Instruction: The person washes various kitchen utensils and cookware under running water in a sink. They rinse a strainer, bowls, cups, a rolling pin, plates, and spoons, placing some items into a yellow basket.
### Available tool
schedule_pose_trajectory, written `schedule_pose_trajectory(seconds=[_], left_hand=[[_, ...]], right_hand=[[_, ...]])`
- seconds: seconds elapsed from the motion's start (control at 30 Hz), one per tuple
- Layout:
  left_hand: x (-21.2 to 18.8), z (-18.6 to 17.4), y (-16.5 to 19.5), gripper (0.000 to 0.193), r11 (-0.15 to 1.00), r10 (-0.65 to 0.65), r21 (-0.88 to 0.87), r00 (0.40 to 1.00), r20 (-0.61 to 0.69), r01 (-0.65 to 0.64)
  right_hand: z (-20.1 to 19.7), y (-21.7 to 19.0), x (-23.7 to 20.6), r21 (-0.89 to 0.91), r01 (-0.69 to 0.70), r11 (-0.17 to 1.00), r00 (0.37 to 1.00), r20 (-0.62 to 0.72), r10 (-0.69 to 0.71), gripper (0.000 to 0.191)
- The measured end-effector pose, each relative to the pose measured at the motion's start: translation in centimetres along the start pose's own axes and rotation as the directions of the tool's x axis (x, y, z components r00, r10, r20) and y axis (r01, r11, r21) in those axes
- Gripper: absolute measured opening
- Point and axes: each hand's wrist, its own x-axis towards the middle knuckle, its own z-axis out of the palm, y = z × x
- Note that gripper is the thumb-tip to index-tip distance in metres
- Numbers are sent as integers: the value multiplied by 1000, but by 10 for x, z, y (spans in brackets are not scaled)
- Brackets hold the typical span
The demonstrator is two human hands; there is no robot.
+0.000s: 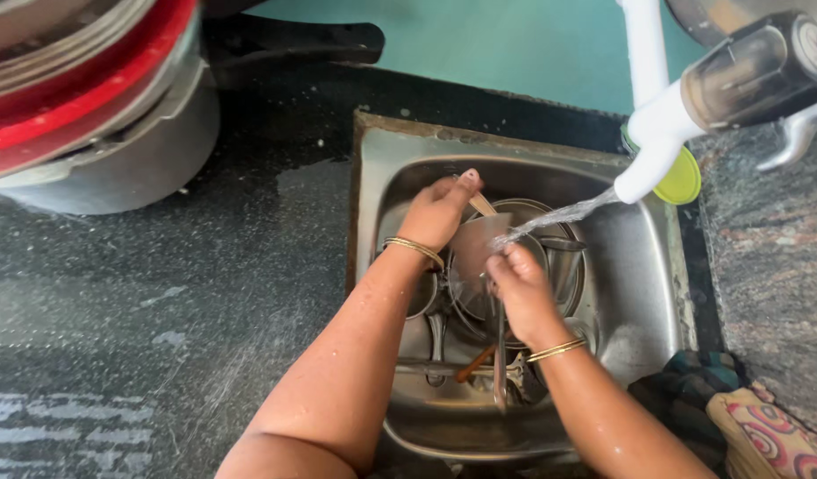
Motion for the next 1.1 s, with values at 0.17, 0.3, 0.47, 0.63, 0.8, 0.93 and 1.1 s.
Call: schedule_pose_trajectory(seconds=[0.17, 0.3, 0.47, 0.63, 0.8, 0.93, 1.1], left_hand=[[-23, 42, -15, 67, 758, 95, -618, 902, 420, 208], [-29, 67, -20, 72, 705, 222, -709, 945, 241, 15], [-21, 43, -7, 66, 684, 180, -722, 936, 303, 102], [-31, 52, -5, 68, 745, 125, -649, 924, 361, 153], [-42, 77, -23, 70, 751, 201, -653, 909, 366, 97], [-27, 52, -23, 69, 749, 421, -632, 878, 226, -196], [-32, 63, -19, 68, 676, 88, -718, 949, 304, 167]], right_hand=[[-19, -12, 16, 267, 47, 963, 999, -1, -48, 39], [4, -23, 21, -710, 498, 498, 704, -4, -710, 47], [37, -37, 0, -492, 790, 365, 560, 337, -757, 84], [22, -62, 25, -539, 784, 308, 523, 306, -795, 86], [22, -66, 34, -685, 525, 505, 673, -29, -739, 76], [44, -48, 10, -567, 686, 456, 639, 170, -750, 73], [39, -59, 27, -543, 653, 527, 681, 117, -723, 74]])
